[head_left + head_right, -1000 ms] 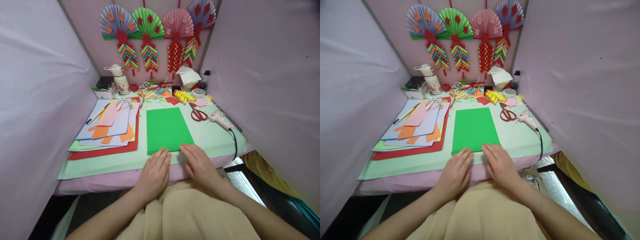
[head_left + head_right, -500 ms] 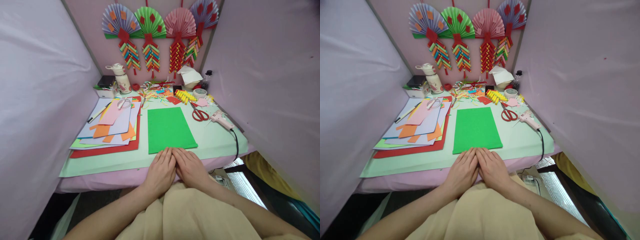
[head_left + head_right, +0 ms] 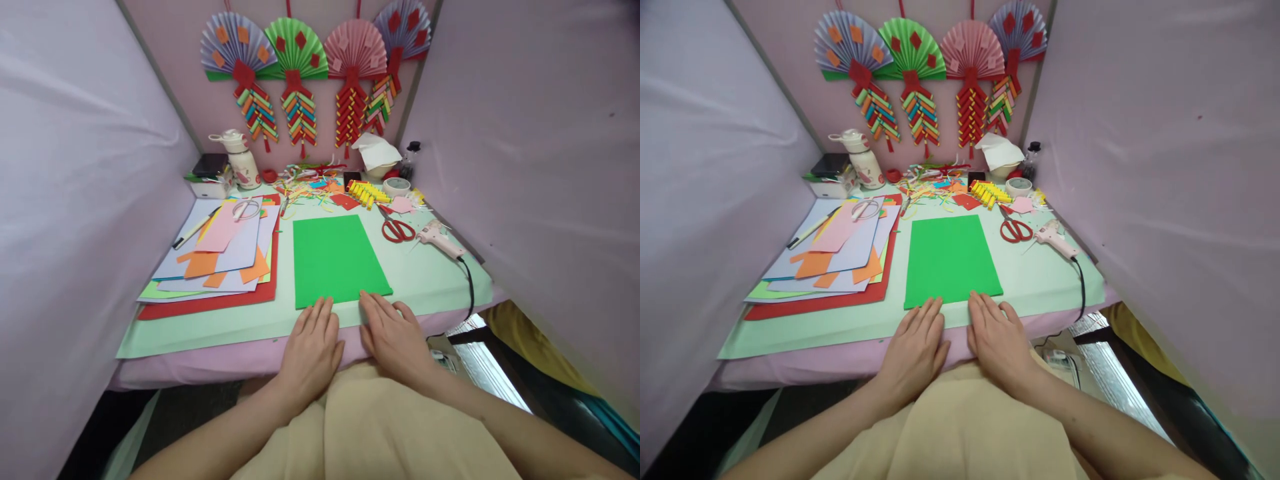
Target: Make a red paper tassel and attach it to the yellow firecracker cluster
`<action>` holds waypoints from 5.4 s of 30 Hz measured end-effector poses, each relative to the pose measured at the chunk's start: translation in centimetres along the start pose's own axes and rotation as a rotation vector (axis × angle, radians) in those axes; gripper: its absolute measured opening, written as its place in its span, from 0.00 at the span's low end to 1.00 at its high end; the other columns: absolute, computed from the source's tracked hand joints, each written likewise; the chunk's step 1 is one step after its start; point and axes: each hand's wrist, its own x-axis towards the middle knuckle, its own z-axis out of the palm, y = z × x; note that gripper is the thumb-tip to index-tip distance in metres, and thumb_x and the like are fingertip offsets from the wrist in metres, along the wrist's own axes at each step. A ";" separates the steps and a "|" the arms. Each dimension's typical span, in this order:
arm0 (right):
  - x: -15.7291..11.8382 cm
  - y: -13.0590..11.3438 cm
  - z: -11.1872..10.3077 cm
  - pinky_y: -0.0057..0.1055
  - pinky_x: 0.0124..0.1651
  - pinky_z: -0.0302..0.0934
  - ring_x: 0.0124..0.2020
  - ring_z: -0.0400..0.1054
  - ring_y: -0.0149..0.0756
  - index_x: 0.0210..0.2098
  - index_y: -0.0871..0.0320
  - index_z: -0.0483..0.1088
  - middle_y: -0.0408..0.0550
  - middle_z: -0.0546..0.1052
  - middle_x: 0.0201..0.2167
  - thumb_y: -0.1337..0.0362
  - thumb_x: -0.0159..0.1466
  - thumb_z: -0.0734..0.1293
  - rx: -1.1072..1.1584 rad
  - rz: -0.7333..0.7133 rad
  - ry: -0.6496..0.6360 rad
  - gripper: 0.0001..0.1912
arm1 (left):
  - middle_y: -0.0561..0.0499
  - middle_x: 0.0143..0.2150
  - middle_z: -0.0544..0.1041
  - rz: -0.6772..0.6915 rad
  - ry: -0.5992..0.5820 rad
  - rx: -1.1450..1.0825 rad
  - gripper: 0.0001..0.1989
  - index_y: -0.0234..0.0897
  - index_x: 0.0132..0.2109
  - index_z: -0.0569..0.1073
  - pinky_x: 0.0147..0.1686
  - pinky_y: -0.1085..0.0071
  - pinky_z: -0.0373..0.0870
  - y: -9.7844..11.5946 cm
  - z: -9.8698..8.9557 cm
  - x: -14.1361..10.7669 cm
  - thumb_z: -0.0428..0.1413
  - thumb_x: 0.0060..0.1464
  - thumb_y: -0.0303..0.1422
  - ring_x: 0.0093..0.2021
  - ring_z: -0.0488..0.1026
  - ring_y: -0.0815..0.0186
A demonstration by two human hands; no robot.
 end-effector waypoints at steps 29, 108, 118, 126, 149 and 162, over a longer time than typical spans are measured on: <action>-1.7 5.5 2.0 0.39 0.49 0.58 0.46 0.67 0.39 0.51 0.56 0.67 0.51 0.76 0.44 0.64 0.66 0.60 0.314 0.161 0.169 0.15 | 0.37 0.56 0.71 -0.138 0.105 -0.056 0.23 0.31 0.60 0.60 0.54 0.57 0.59 -3.0 -1.3 -2.1 0.50 0.61 0.36 0.58 0.67 0.55; -0.3 -0.2 2.1 0.43 0.47 0.61 0.45 0.62 0.41 0.50 0.50 0.65 0.50 0.67 0.43 0.70 0.54 0.68 0.377 -0.202 0.480 0.24 | 0.50 0.43 0.73 -1.031 0.541 -1.934 0.20 0.39 0.45 0.65 0.36 0.70 0.73 -0.6 -1.4 3.5 0.63 0.46 0.33 0.40 0.73 0.67; -0.3 -0.3 1.6 0.41 0.44 0.60 0.42 0.63 0.40 0.47 0.47 0.70 0.47 0.75 0.39 0.71 0.58 0.66 0.378 -0.212 0.482 0.19 | 0.48 0.45 0.73 -1.036 0.555 -1.992 0.19 0.39 0.45 0.65 0.39 0.67 0.74 0.2 -1.6 3.0 0.62 0.47 0.32 0.40 0.73 0.67; 0.0 2.0 1.8 0.40 0.44 0.65 0.43 0.68 0.39 0.50 0.52 0.68 0.50 0.75 0.41 0.74 0.62 0.60 0.674 -0.147 0.381 0.18 | 0.45 0.40 0.76 -0.756 0.077 -1.551 0.12 0.38 0.45 0.69 0.42 0.59 0.74 -0.8 -2.7 -1.9 0.58 0.54 0.36 0.40 0.76 0.60; 1.7 3.6 2.9 0.40 0.46 0.57 0.42 0.65 0.39 0.42 0.52 0.74 0.48 0.76 0.39 0.66 0.65 0.64 0.340 -0.063 0.283 0.09 | 0.46 0.39 0.73 -0.016 0.153 -0.238 0.14 0.39 0.47 0.75 0.40 0.65 0.66 -5.4 0.5 2.2 0.46 0.63 0.32 0.40 0.67 0.62; 2.4 4.1 2.6 0.37 0.42 0.55 0.38 0.64 0.37 0.36 0.54 0.74 0.46 0.74 0.35 0.63 0.65 0.64 0.465 -0.006 0.177 0.06 | 0.47 0.37 0.74 -0.128 0.155 -0.296 0.07 0.37 0.35 0.74 0.41 0.64 0.67 -6.4 -0.5 1.2 0.52 0.60 0.31 0.39 0.69 0.61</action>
